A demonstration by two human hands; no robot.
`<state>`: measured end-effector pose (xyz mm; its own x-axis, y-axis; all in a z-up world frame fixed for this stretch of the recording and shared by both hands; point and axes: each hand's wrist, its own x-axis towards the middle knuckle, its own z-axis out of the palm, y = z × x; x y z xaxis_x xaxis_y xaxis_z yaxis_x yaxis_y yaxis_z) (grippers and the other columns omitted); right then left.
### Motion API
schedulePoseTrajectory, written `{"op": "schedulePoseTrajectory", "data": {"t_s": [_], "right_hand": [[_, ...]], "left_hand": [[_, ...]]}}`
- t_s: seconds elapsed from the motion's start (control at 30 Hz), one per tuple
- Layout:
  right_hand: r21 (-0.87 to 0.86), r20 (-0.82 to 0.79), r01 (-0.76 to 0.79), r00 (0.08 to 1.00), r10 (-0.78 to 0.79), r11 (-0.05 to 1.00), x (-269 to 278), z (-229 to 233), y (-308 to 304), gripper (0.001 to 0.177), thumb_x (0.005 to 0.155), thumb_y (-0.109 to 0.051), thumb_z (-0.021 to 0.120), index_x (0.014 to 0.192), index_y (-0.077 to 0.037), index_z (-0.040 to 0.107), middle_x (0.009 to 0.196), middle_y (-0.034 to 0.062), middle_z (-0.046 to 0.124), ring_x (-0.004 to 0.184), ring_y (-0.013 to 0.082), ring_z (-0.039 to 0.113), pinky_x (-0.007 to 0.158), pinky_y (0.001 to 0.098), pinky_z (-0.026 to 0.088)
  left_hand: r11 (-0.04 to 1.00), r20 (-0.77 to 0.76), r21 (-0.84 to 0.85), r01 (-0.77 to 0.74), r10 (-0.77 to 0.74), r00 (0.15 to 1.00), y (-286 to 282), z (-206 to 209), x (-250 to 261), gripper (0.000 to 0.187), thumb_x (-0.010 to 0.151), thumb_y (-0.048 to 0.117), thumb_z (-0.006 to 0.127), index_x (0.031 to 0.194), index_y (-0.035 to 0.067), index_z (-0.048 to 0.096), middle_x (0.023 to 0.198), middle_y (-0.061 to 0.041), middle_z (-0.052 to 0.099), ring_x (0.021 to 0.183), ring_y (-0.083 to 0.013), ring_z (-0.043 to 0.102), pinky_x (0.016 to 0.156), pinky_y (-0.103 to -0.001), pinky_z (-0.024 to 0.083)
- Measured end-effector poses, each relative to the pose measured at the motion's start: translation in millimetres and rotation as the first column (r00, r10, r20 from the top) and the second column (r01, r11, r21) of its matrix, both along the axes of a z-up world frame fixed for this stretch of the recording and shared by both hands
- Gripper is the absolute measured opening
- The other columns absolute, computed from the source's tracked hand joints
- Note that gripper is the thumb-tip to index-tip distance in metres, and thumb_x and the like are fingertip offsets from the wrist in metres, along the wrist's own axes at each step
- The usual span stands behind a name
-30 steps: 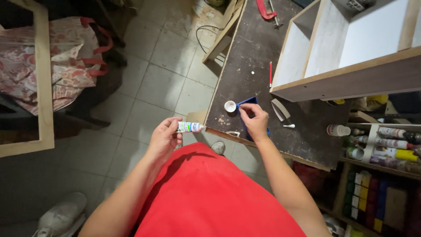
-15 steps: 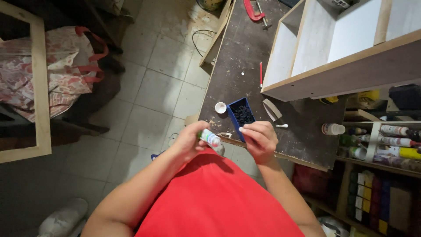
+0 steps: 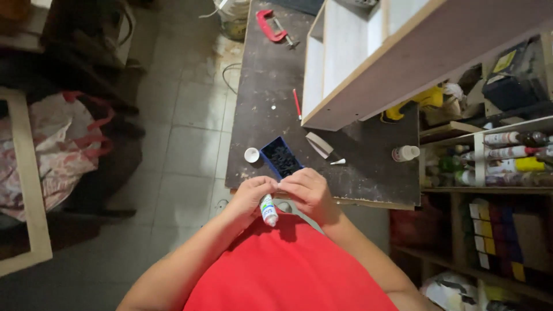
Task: Applying wood filler to pre-drilled holes on a wooden shelf and smoothing it with fingers.
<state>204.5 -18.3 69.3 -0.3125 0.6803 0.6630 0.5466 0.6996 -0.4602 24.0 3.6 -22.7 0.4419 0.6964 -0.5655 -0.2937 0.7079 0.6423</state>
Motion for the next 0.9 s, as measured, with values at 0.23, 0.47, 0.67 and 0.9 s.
{"op": "schedulePoseTrajectory", "data": {"t_s": [0.23, 0.47, 0.67, 0.9], "right_hand": [[-0.079, -0.087, 0.054, 0.994, -0.06, 0.995, 21.8, -4.8, -5.6, 0.004, 0.094, -0.01, 0.079, 0.096, -0.01, 0.082, 0.092, 0.0052, 0.079, 0.075, 0.028, 0.071, 0.067, 0.0383, 0.059], [-0.084, 0.005, 0.202, 0.979, -0.202, 0.976, 35.1, -17.5, -14.0, 0.01, 0.087, -0.004, 0.081, 0.095, -0.011, 0.081, 0.087, 0.0033, 0.078, 0.074, 0.0255, 0.072, 0.064, 0.0371, 0.06], [-0.307, -0.156, 0.237, 0.943, -0.294, 0.922, 49.1, -28.1, -16.4, 0.017, 0.08, -0.003, 0.084, 0.093, -0.014, 0.084, 0.083, 0.0025, 0.08, 0.074, 0.0254, 0.075, 0.065, 0.0353, 0.061], [-0.722, -0.552, -0.04, 0.635, -0.541, 0.69, 60.0, -39.4, -17.7, 0.017, 0.08, 0.005, 0.085, 0.095, -0.003, 0.086, 0.079, 0.0079, 0.08, 0.071, 0.0089, 0.067, 0.066, 0.0269, 0.061]], "left_hand": [[0.994, -0.104, 0.106, 0.017, -0.006, 0.995, 8.6, 29.4, 22.1, 0.01, 0.083, 0.005, 0.073, 0.089, -0.003, 0.075, 0.073, -0.012, 0.068, 0.063, -0.0159, 0.066, 0.055, -0.023, 0.047], [0.992, -0.167, 0.109, 0.066, -0.047, 0.985, 9.8, 26.9, 40.0, 0.014, 0.083, 0.008, 0.076, 0.092, -0.003, 0.078, 0.069, -0.012, 0.064, 0.054, -0.0156, 0.057, 0.046, -0.025, 0.042], [0.997, -0.101, 0.06, 0.051, -0.045, 0.994, 4.8, 12.2, 46.3, 0.028, 0.096, 0.026, 0.078, 0.102, 0.0, 0.075, 0.07, -0.011, 0.06, 0.047, -0.0117, 0.046, 0.038, -0.02, 0.032], [0.992, 0.123, 0.016, -0.127, 0.124, 0.985, 15.0, 42.4, 39.1, 0.04, 0.095, 0.016, 0.079, 0.125, -0.008, 0.069, 0.083, -0.01, 0.065, 0.062, -0.0119, 0.063, 0.053, -0.022, 0.056]]}}
